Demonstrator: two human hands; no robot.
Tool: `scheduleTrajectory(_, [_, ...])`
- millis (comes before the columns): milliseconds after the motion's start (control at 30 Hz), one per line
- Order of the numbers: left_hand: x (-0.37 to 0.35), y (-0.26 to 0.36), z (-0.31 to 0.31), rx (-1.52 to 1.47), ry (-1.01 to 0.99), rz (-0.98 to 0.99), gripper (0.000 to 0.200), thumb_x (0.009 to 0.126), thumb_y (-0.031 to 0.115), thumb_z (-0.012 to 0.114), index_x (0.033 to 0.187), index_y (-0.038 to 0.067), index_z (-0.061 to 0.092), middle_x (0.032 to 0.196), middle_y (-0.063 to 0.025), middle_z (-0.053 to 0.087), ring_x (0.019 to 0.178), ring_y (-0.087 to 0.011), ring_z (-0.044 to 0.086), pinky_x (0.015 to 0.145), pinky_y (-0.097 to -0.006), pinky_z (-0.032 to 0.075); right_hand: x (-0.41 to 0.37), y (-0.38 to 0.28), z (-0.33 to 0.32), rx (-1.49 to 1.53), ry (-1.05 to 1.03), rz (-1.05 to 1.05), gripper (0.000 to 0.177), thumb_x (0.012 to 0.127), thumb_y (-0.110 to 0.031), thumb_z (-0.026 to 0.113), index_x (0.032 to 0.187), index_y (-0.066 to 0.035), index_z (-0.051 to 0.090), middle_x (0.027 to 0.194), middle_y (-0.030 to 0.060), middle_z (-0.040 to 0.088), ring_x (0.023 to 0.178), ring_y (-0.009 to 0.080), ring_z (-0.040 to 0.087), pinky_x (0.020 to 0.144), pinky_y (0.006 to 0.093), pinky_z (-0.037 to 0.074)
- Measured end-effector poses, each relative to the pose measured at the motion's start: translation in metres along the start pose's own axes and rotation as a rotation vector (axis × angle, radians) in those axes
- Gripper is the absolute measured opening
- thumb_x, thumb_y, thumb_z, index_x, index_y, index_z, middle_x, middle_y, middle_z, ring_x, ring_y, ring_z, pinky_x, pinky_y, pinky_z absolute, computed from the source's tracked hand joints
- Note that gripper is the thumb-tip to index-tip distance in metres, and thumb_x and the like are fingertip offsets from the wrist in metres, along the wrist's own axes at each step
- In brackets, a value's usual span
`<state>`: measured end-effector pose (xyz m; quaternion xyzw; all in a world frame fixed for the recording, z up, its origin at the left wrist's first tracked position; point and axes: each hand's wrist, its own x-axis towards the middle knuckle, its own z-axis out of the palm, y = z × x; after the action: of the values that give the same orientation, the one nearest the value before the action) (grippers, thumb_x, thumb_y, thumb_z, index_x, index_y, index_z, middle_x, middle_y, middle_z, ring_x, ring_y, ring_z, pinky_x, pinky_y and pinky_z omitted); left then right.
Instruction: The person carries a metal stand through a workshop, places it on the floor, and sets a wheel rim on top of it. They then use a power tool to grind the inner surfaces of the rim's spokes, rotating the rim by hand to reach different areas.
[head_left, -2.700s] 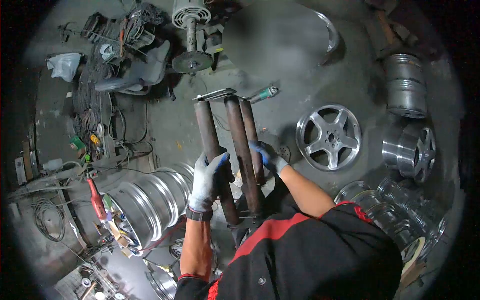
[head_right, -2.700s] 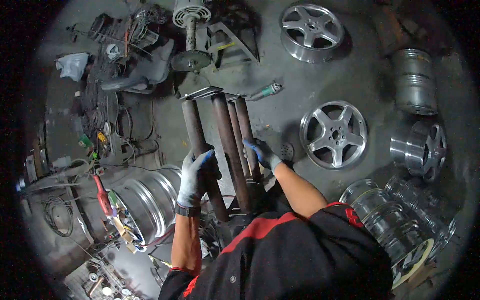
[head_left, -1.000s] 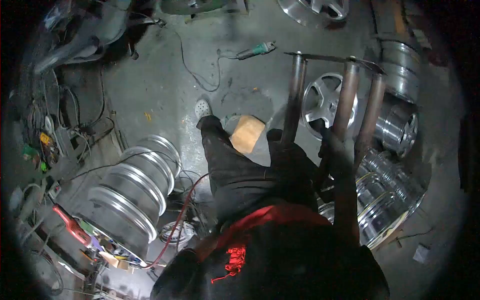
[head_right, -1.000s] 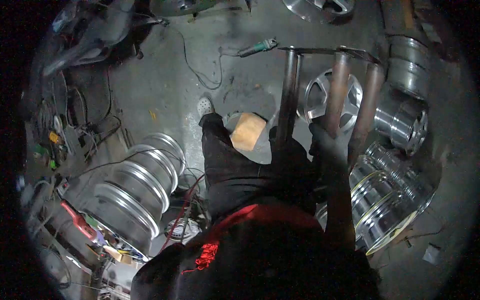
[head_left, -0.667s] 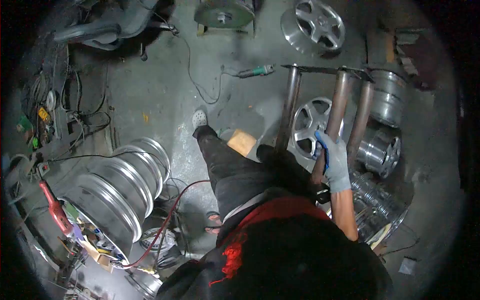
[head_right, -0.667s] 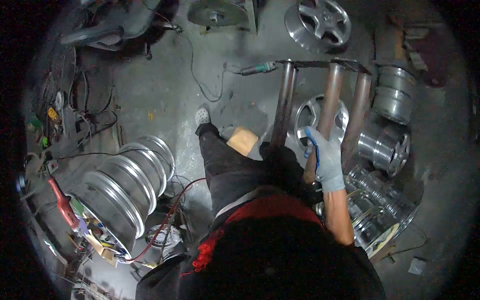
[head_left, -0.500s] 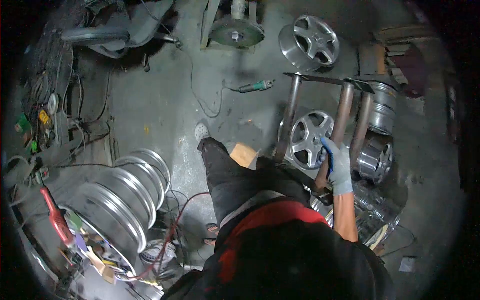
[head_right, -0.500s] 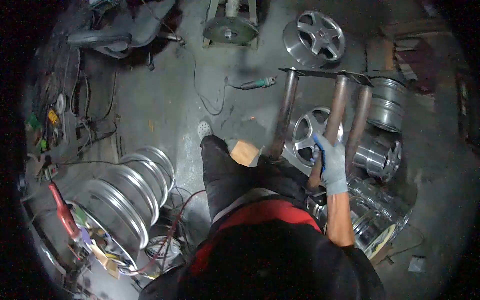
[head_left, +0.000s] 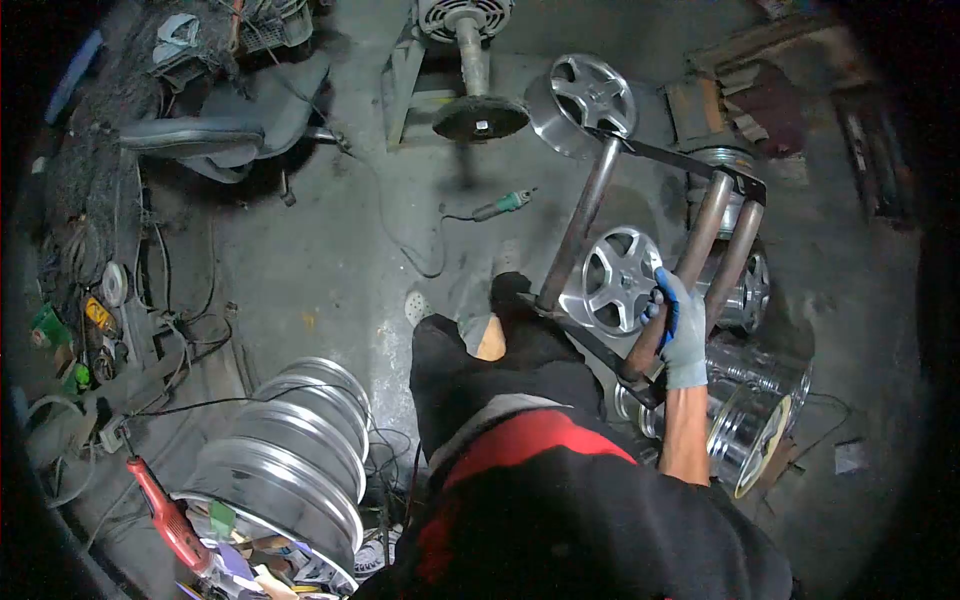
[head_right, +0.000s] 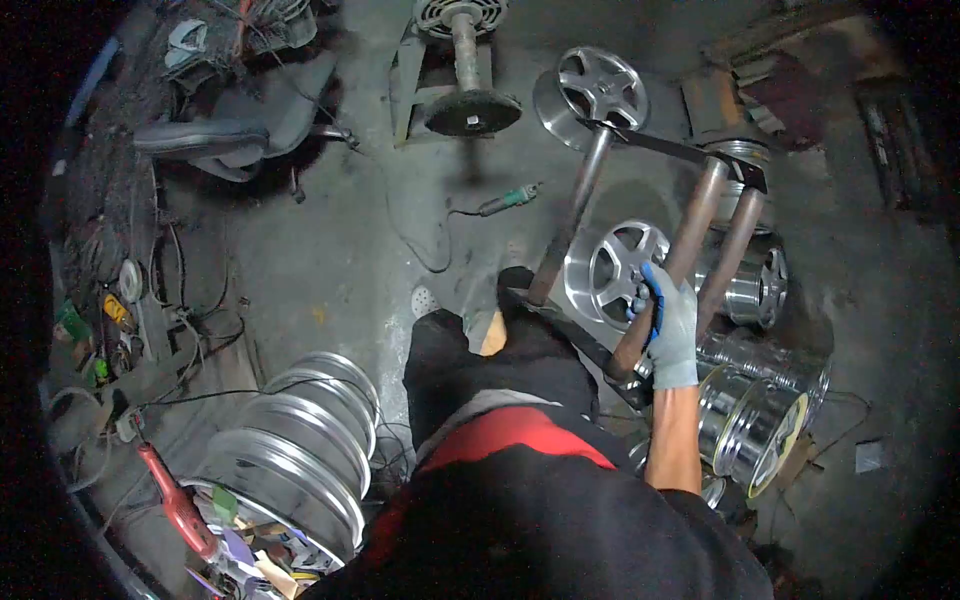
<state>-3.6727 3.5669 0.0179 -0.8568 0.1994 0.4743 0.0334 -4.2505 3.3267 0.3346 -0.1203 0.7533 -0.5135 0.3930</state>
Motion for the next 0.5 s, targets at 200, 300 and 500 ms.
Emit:
scheduleTrajectory(200, [-0.007, -0.005, -0.008, -0.021, 0.000, 0.002, 0.034, 0.104, 0.020, 0.054, 0.122, -0.007, 0.062, 0.113, -0.0215, 0.069, 0.102, -0.0304, 0.065, 0.094, -0.0398, 0.050, -0.010, 0.004, 0.016, -0.008, 0.023, 0.028, 0.017, 0.094, -0.021, 0.073, 0.100, -0.008, 0.064, 0.068, -0.0005, 0.058, 0.053, 0.0122, 0.055, 0.047, 0.0263, 0.046])
scheduleTrajectory(300, [-0.010, -0.015, -0.005, -0.036, -0.005, -0.008, 0.034, 0.104, 0.020, 0.054, 0.122, -0.007, 0.062, 0.113, -0.0210, 0.069, 0.102, -0.0296, 0.065, 0.094, -0.0393, 0.050, -0.005, 0.009, 0.016, -0.021, -0.012, 0.032, 0.017, 0.092, -0.021, 0.074, 0.098, -0.009, 0.064, 0.069, -0.0007, 0.058, 0.053, 0.0117, 0.055, 0.048, 0.0256, 0.046])
scheduleTrajectory(500, [-0.014, -0.019, -0.002, -0.069, 0.014, -0.023, 0.034, 0.105, 0.020, 0.053, 0.122, -0.007, 0.062, 0.114, -0.0200, 0.069, 0.101, -0.0282, 0.065, 0.094, -0.0381, 0.050, -0.002, 0.017, 0.011, -0.137, -0.010, 0.014, 0.023, 0.090, -0.021, 0.077, 0.100, -0.008, 0.060, 0.071, -0.0008, 0.057, 0.055, 0.0098, 0.054, 0.048, 0.0255, 0.044])
